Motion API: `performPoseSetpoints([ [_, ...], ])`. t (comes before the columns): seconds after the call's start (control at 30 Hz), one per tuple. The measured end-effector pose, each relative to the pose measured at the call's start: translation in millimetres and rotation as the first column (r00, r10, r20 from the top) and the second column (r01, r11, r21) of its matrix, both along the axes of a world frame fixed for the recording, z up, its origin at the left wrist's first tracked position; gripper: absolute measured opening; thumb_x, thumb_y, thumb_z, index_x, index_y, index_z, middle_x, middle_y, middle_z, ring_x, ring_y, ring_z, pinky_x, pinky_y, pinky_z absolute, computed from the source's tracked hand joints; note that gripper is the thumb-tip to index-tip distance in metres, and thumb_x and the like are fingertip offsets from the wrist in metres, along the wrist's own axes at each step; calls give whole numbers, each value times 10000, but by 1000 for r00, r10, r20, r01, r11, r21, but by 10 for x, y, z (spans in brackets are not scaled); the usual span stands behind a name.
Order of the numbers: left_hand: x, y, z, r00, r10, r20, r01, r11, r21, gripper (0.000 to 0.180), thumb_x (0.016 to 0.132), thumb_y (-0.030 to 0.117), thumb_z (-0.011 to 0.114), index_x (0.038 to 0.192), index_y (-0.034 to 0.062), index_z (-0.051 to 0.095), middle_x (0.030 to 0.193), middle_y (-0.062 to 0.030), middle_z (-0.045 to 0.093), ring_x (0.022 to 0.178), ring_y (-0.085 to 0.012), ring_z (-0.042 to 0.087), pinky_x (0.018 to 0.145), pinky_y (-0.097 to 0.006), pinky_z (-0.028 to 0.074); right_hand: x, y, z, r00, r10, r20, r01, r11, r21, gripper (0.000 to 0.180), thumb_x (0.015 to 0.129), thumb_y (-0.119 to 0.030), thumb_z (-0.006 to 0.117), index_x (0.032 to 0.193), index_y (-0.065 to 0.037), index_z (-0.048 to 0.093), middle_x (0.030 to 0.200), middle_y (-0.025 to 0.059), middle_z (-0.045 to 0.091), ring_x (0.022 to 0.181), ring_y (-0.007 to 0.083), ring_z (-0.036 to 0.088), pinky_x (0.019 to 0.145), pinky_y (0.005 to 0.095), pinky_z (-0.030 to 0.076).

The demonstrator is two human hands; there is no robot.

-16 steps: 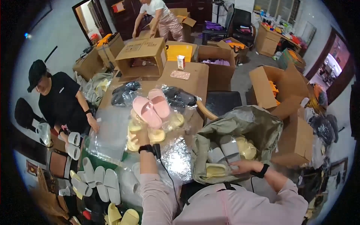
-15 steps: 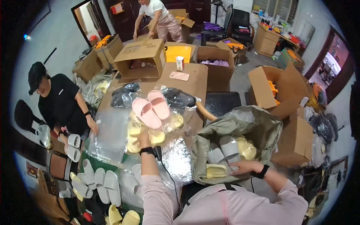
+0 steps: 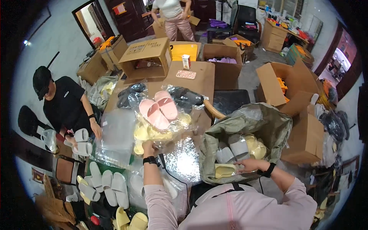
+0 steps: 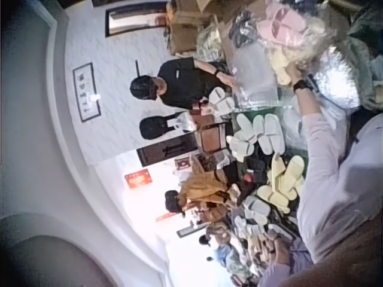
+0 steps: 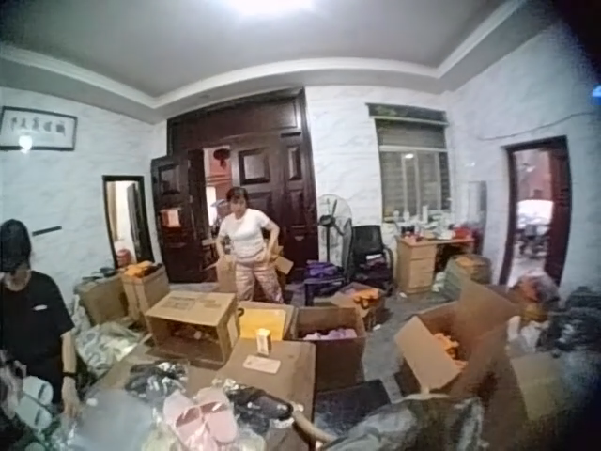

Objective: The recorder is seen packing and sorting pairs of slippers and sandals into large bags and boxes at a shoe manufacturing facility.

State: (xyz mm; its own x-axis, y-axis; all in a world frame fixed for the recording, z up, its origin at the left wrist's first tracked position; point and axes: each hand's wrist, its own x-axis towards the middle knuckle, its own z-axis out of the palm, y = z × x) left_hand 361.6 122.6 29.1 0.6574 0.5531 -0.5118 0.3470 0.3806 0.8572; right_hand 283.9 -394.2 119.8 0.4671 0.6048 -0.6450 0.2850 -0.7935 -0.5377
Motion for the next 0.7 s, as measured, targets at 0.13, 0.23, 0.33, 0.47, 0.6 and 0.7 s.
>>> performPoseSetpoints([
  [0.13, -48, -65, 606, 980, 188, 66, -182, 980, -86, 85, 783, 63, 500, 716, 36, 543, 617, -45, 511, 537, -166, 525, 408, -289, 404, 94, 120, 102, 997, -26, 70, 12, 981, 192, 538, 836, -425, 550, 1242, -79, 476, 1048, 203, 601, 941, 367, 575, 805, 403, 455],
  [0.23, -83, -95, 881, 931, 221, 289, -188, 973, -137, 136, 730, 19, 527, 829, -56, 583, 753, -117, 578, 637, -217, 579, 503, -318, 478, 200, 144, 50, 997, -31, 76, 21, 990, 138, 488, 850, -386, 537, 1219, -69, 495, 1024, 203, 610, 924, 367, 583, 804, 401, 455],
  [0.33, -117, -242, 1163, 886, 174, 431, -217, 975, 54, 33, 792, 35, 530, 781, 21, 558, 680, -39, 541, 596, -148, 541, 475, -280, 449, 253, 169, 105, 988, -39, 148, 1, 968, 251, 455, 866, -354, 516, 1203, -49, 504, 1019, 208, 610, 927, 364, 584, 804, 402, 454],
  [0.47, -225, -378, 1470, 855, 67, 514, -157, 979, 132, 54, 770, 60, 548, 782, 10, 535, 697, -66, 558, 596, -149, 539, 519, -251, 431, 242, 192, 132, 985, -87, 151, 40, 957, 288, 437, 869, -339, 513, 1190, -43, 511, 1022, 210, 609, 937, 359, 581, 816, 400, 450],
  [0.6, -338, -991, 2198, 877, 32, 480, -150, 966, 209, 61, 783, 74, 564, 790, 16, 547, 676, -19, 545, 576, -86, 503, 512, -211, 385, 163, 47, 47, 984, -105, 144, 70, 970, 234, 432, 874, -348, 507, 1183, -46, 511, 1019, 201, 613, 946, 359, 577, 816, 403, 448],
  [0.7, -532, -1385, 2577, 848, -20, 529, -78, 984, 163, 103, 786, 83, 567, 851, 3, 557, 699, -11, 541, 609, -79, 505, 529, -214, 402, 107, -31, 88, 981, -167, 103, 137, 959, 250, 465, 876, -403, 502, 1183, -54, 513, 1014, 198, 616, 948, 360, 577, 810, 405, 450],
])
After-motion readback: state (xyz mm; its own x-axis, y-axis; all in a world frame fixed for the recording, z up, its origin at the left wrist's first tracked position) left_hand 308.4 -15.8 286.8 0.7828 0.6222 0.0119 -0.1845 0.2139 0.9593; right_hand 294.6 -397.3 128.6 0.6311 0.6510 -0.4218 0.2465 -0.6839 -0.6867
